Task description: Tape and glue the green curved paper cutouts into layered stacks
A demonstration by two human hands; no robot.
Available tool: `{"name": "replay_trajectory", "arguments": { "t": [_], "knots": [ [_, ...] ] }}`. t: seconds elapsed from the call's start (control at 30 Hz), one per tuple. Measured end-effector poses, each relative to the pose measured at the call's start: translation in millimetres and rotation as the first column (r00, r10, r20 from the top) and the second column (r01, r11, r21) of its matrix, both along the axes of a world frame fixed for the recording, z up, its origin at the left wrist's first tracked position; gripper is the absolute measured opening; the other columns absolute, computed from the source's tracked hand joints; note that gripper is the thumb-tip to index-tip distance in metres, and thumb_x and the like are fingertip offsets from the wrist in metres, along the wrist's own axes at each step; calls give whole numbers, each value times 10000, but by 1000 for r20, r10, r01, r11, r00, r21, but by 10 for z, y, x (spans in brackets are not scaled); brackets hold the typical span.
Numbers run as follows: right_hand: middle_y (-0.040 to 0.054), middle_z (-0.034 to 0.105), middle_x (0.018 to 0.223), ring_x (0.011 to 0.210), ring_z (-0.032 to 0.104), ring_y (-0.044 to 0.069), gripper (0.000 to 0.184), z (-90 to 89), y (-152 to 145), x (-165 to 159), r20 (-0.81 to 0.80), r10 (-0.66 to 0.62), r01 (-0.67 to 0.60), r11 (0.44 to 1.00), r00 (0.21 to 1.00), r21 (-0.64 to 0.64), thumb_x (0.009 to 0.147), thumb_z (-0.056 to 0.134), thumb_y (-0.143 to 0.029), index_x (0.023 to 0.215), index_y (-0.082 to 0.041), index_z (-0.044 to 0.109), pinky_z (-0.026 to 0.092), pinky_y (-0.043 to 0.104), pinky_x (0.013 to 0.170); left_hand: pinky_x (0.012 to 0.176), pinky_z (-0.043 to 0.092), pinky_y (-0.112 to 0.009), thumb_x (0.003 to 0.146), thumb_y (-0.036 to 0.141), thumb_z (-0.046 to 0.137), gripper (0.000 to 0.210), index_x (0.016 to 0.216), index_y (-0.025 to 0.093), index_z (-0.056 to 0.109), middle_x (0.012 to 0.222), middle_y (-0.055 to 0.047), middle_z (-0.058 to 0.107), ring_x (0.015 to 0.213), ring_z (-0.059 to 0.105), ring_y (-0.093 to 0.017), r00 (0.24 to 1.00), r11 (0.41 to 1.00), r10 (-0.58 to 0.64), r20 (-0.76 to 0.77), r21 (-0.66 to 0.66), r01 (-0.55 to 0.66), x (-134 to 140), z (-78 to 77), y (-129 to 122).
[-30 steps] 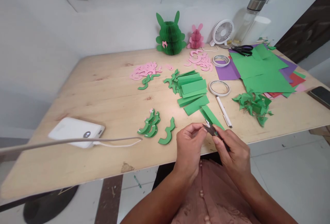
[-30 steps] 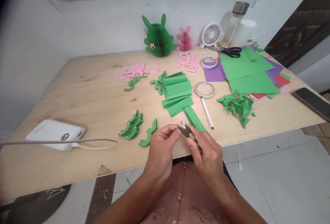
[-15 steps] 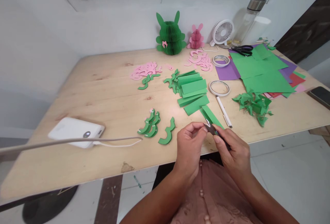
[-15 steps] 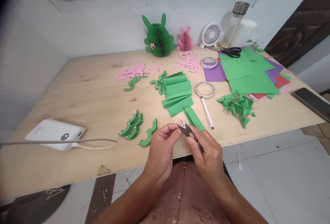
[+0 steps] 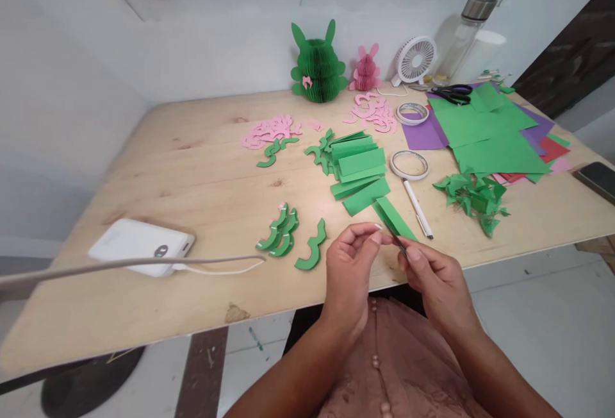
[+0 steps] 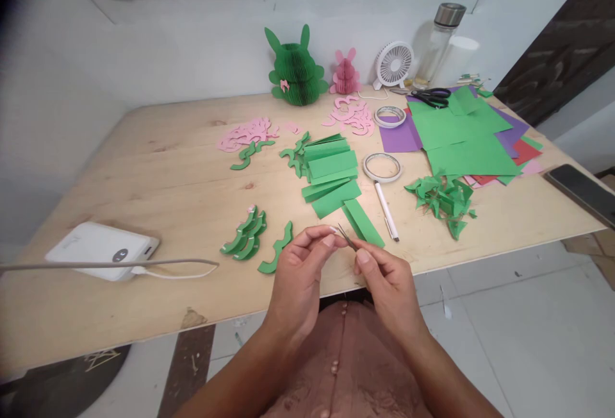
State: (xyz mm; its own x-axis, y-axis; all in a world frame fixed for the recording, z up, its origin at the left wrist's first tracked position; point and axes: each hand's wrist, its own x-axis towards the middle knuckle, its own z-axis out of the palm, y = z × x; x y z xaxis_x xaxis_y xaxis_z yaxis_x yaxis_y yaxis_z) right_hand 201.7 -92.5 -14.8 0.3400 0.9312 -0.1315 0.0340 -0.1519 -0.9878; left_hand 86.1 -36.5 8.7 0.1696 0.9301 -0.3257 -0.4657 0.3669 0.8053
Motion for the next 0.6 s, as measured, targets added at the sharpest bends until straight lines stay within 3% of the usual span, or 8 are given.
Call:
{"name": "replay_trajectory", "arguments": {
  "t": [0.13, 0.2, 0.3, 0.4, 0.47, 0.53, 0.6],
  "knots": [
    [-14, 470, 638, 452, 228, 31, 377, 60, 10, -24, -307, 17, -46, 995, 952, -87, 854, 579, -488, 744, -139, 668, 153, 215, 410, 854, 457, -275, 742, 189, 693, 291, 1002, 181, 563, 812, -13, 717, 796, 651, -131, 1000, 999, 22, -12, 25, -21, -36, 14, 6],
    [-15, 467, 637, 456, 223, 28, 375, 82, 14, -35, -347, 11, -46, 994, 938, -95, 843, 594, -491, 741, -138, 671, 147, 213, 412, 872, 452, -284, 744, 176, 684, 335, 1047, 183, 542, 829, -14, 716, 819, 653, -136, 1000, 999, -2, -14, 55, 3, -47, 16, 5],
    [-24, 482, 634, 445, 246, 30, 341, 60, 1, -31, -322, -3, -27, 996, 947, -90, 835, 607, -485, 888, -165, 711, 171, 200, 401, 873, 454, -292, 757, 166, 668, 331, 1057, 185, 531, 797, -4, 710, 814, 654, -139, 999, 996, -39, -11, 85, 39, -52, 10, -1],
    [-18, 547, 648, 472, 387, 58, 328, 20, -26, -11, -134, -25, 18, 998, 991, -54, 829, 627, -454, 1037, -215, 714, 305, 194, 426, 874, 456, -286, 751, 161, 678, 322, 1042, 189, 543, 786, 5, 704, 841, 651, -141, 1000, 996, -25, 1, 83, 24, -54, 5, -11],
    [4, 625, 718, 606, 540, 106, 292, 25, -40, -4, 67, -19, 19, 1000, 998, 1, 838, 623, -419, 1050, -242, 719, 439, 223, 547, 879, 453, -282, 749, 162, 680, 317, 1038, 188, 552, 799, 0, 707, 852, 647, -140, 1000, 998, -15, 5, 68, 15, -59, 5, -20],
    [26, 687, 857, 796, 620, 151, 264, 55, -46, -2, 270, 1, -22, 997, 963, 76, 862, 596, -375, 1069, -260, 711, 495, 260, 701, 880, 451, -281, 754, 165, 674, 310, 1040, 184, 557, 811, -8, 711, 843, 643, -137, 1000, 998, -12, 2, 56, 12, -68, 7, -27],
    [36, 697, 945, 865, 633, 160, 272, 91, -46, 3, 447, 11, -81, 987, 895, 139, 881, 571, -333, 1115, -256, 686, 501, 261, 739, 878, 451, -284, 760, 174, 667, 296, 1036, 182, 559, 815, -14, 713, 833, 642, -138, 1000, 999, -3, -3, 53, 3, -80, 6, -29]
  ]
}}
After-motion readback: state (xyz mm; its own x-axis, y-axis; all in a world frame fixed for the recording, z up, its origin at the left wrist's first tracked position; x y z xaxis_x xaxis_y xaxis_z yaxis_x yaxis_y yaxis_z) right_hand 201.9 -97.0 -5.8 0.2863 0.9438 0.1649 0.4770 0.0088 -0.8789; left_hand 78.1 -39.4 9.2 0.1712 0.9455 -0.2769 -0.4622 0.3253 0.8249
